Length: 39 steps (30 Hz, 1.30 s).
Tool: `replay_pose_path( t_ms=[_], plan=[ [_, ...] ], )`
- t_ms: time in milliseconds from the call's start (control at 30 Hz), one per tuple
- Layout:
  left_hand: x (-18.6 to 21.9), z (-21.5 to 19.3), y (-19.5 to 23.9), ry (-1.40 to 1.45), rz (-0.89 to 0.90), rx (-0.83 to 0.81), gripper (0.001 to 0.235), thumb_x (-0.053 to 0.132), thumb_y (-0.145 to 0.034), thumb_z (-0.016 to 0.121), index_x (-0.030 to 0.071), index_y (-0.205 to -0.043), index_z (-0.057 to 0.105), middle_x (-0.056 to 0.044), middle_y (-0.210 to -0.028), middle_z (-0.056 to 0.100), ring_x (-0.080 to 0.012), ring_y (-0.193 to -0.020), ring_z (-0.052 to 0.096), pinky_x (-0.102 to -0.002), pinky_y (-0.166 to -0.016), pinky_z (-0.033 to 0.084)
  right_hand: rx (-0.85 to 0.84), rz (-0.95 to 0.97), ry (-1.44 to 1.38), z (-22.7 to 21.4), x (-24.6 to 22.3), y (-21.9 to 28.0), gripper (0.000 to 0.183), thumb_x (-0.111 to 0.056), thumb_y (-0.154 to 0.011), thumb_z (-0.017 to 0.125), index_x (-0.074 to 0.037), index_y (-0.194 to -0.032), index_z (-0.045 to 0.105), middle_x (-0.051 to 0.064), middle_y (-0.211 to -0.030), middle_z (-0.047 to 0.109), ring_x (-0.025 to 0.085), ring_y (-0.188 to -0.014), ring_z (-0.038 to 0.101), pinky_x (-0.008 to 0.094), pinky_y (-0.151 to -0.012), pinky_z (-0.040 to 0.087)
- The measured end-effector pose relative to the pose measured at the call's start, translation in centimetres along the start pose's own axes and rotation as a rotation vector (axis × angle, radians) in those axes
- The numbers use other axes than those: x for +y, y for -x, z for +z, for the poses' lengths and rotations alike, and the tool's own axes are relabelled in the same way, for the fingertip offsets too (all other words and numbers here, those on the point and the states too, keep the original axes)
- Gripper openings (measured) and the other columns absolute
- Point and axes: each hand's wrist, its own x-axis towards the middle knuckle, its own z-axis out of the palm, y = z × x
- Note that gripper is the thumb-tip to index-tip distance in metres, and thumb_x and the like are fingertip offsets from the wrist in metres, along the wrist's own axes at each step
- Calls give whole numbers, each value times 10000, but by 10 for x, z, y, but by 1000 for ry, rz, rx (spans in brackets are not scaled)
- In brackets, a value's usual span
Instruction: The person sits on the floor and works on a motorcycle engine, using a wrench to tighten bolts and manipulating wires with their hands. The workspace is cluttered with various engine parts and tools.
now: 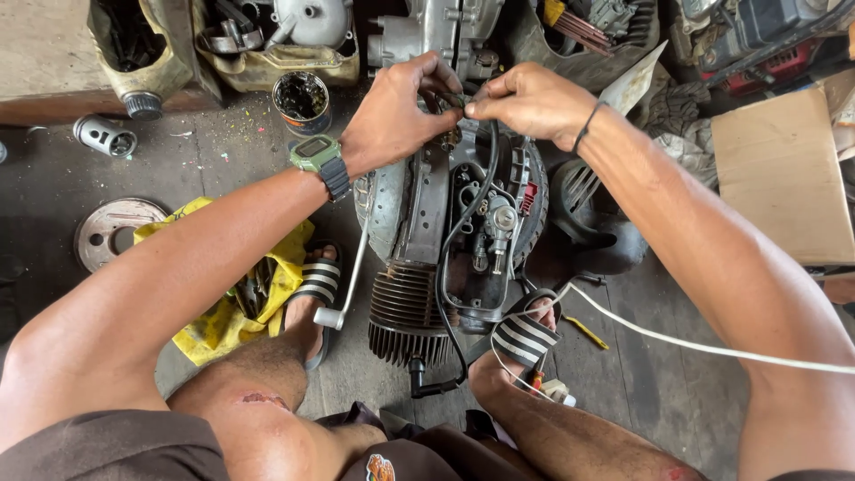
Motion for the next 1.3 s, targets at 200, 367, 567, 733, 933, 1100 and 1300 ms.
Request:
replay_pose_path(
  t_ms=[200,367,567,733,933,1100,1300],
  plan=[
    [-7,-1,2,27,-1,-7,217,65,-800,767,24,-985,660,-81,-914,748,-158,-836,756,-271,-700,617,323,-549,503,4,21,15,196,-198,-912,794,-78,-1062,758,140,-1168,554,339,-1131,474,531,-1039,372],
    [-8,-2,5,75,-23,-14,201,68,-833,753,40,-1006,653,-49,-917,730,-128,-842,729,-252,-700,593,406,-678,636,7,19,22,194,-224,-930,802,-72,-1042,758,102,-1123,567,291,-1121,432,487,-988,336],
    [-11,0,5,91,-13,5,183,88,-852,740,35,-1003,651,-46,-929,715,-131,-860,715,-254,-709,587,462,-658,733,17,19,20,284,-342,-873,847,-106,-1020,787,75,-1131,601,276,-1103,429,452,-946,300],
    [-10,-2,5,92,-7,-22,180,69,-859,695,28,-1027,643,-56,-963,703,-153,-925,718,-265,-757,591,495,-674,655,20,19,22,215,-262,-877,852,-88,-981,778,80,-1126,602,267,-1095,438,443,-921,301],
    [-13,-1,4,123,-60,-2,173,45,-851,677,31,-1023,662,-35,-915,705,-115,-855,713,-228,-701,589,609,-833,808,19,11,29,262,-237,-855,845,-129,-1061,725,12,-1094,644,223,-1111,492,395,-947,299],
    [-25,4,2,86,-11,70,188,101,-808,736,29,-971,674,-54,-897,736,-132,-789,711,-261,-720,593,559,-780,779,21,13,23,201,-269,-911,778,-115,-1038,750,7,-1075,717,216,-1087,535,403,-935,299],
    [-19,3,0,73,-77,45,198,172,-795,741,75,-960,686,-24,-904,746,-108,-776,715,-237,-700,599,434,-661,563,15,20,16,98,-179,-942,786,-115,-1017,778,73,-968,730,248,-1024,581,416,-942,283]
  ],
)
